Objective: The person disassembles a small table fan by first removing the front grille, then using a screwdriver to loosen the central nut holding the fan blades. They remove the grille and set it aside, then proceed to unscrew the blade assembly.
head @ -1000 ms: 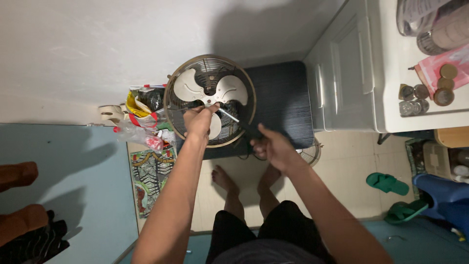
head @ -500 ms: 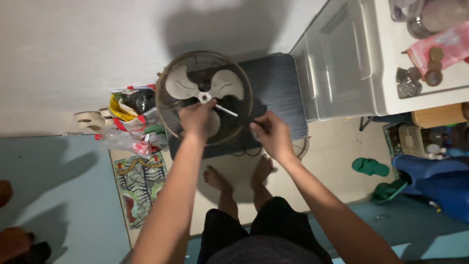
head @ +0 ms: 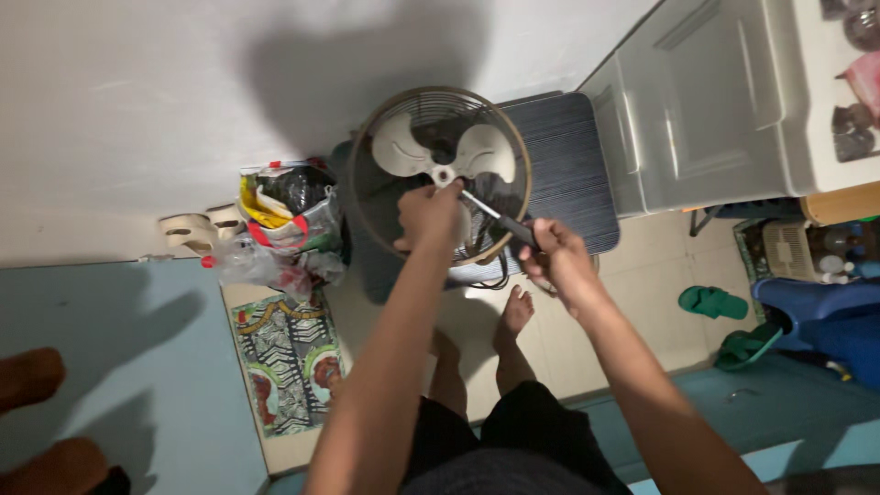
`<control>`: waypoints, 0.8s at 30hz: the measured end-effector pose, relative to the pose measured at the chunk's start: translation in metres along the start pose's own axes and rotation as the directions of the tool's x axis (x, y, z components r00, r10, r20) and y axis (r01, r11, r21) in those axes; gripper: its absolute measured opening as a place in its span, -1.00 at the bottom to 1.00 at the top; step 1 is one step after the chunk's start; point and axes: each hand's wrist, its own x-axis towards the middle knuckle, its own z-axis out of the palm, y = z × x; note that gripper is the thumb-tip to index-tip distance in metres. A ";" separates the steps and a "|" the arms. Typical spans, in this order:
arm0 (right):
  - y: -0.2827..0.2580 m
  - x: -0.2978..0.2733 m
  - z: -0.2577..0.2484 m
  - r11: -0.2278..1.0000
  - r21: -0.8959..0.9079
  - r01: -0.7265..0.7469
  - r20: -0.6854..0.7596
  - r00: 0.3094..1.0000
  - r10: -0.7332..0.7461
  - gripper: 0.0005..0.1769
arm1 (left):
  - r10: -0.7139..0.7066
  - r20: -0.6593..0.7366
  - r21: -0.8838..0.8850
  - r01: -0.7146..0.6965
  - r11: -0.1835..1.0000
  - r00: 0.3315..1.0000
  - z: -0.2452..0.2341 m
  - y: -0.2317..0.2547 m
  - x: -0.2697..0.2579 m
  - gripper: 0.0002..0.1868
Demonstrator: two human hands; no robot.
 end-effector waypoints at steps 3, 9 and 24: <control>0.000 0.005 -0.002 1.000 -0.019 -0.015 -0.008 1.000 0.015 -0.73 | 0.013 0.047 0.005 -0.013 1.000 0.999 -0.004 0.002 -0.003 -0.53; 0.013 0.010 -0.006 0.958 -0.272 0.096 -0.082 0.989 -0.122 -0.78 | 0.008 0.013 0.032 -0.008 0.999 1.000 -0.005 0.002 -0.004 -0.46; 0.000 0.001 -0.001 0.962 0.171 -0.215 0.084 0.976 0.203 -0.71 | -0.029 0.032 -0.006 0.029 1.000 0.999 -0.002 0.000 -0.007 -0.44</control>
